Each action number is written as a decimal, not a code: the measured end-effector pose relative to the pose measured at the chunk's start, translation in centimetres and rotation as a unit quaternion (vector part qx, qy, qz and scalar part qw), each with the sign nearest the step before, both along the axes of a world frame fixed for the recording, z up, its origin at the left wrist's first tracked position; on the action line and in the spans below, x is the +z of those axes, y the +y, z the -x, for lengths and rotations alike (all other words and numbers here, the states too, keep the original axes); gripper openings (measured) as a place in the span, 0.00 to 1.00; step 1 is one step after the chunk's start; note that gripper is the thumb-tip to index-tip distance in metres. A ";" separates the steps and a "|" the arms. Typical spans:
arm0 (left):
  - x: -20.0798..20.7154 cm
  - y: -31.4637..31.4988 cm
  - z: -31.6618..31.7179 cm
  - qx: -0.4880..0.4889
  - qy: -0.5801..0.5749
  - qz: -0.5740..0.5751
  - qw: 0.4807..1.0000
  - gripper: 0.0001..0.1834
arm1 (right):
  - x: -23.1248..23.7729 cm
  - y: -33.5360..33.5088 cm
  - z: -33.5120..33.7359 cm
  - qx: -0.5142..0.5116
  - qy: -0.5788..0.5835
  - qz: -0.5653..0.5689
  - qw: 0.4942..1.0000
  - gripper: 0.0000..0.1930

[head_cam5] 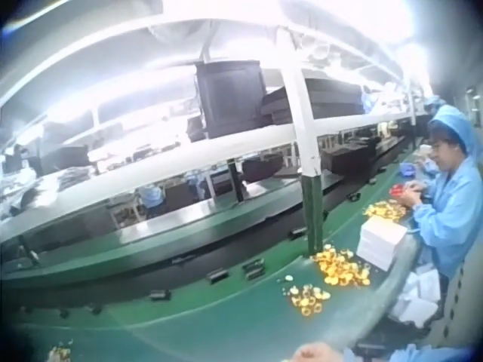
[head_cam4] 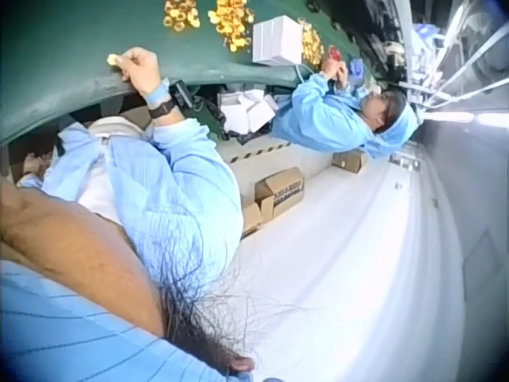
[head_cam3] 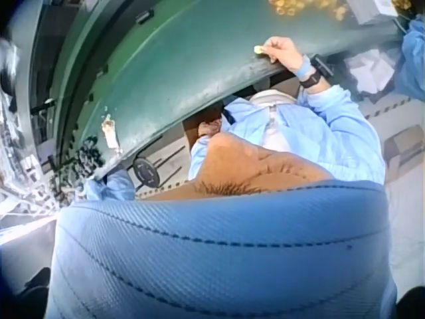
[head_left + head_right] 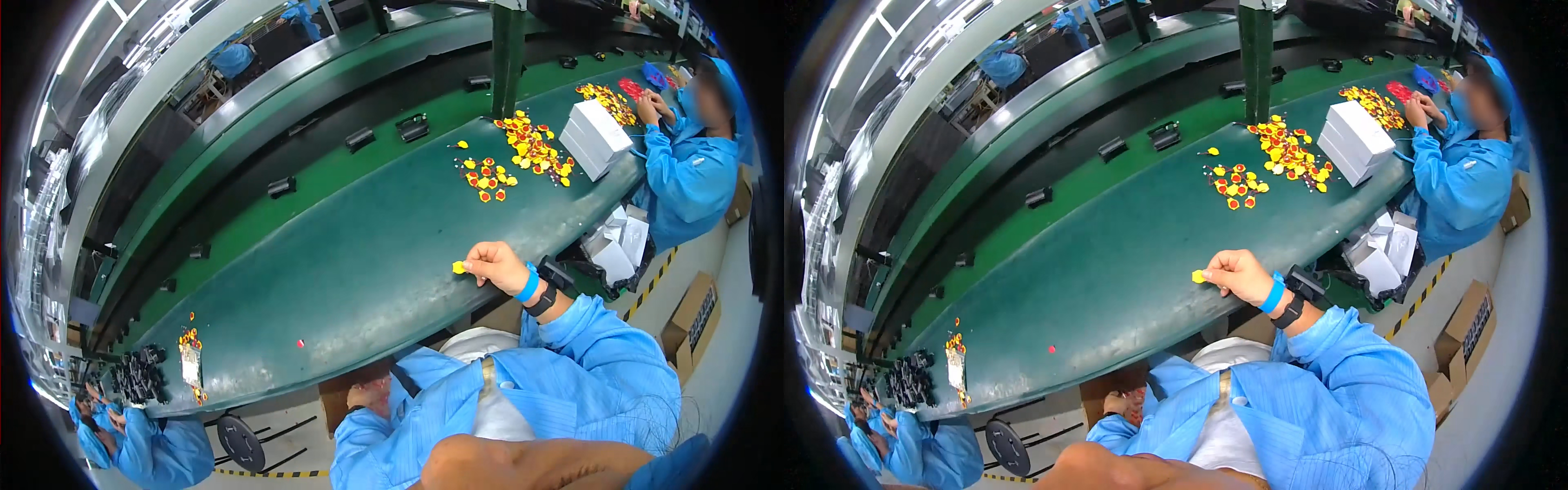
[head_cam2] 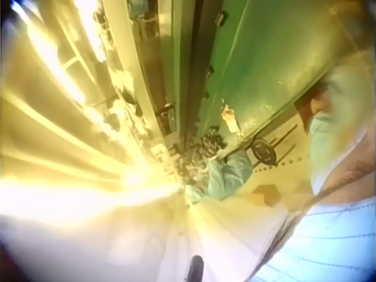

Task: Attaching small yellow and red plastic components to black plastic housings on a factory assembly line.

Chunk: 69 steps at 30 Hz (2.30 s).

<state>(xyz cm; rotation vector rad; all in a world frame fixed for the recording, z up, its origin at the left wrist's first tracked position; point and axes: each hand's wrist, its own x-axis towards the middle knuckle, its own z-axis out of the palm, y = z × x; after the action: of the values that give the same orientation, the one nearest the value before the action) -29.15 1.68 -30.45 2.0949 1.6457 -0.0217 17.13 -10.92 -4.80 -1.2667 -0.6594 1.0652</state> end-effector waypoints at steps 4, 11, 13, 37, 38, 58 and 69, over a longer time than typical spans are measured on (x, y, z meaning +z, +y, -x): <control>1.5 2.4 0.8 0.151 0.054 0.037 0.986 0.14 | -0.1 0.4 0.0 -0.003 -0.017 -0.005 1.000 0.08; 5.1 1.6 3.2 0.174 -0.104 0.029 0.979 0.23 | 0.0 0.7 -0.4 -0.015 -0.064 -0.033 0.997 0.06; 7.6 2.0 3.4 0.275 -0.282 0.077 0.916 0.14 | 0.1 0.6 -0.6 -0.003 -0.060 -0.036 0.998 0.06; 23.1 9.5 -8.1 0.211 -0.498 -0.279 0.794 0.08 | -1.8 0.3 -1.4 -0.056 -0.062 -0.102 0.991 0.04; 23.0 9.4 -8.0 0.223 -0.512 -0.285 0.779 0.08 | -2.0 0.4 -1.4 -0.067 -0.056 -0.108 0.990 0.04; 27.9 10.0 -9.0 -0.017 -0.178 -0.184 0.967 0.02 | -1.8 1.1 -1.4 -0.059 -0.084 -0.086 0.991 0.04; 28.3 3.9 -3.5 0.171 -0.412 0.004 0.895 0.02 | -2.3 1.1 -1.7 -0.042 -0.083 -0.101 0.991 0.05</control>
<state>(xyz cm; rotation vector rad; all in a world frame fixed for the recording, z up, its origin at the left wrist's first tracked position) -25.66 5.57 -2.14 1.4339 1.4011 0.8489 18.82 -9.87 -7.06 -1.2039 -0.8120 0.8087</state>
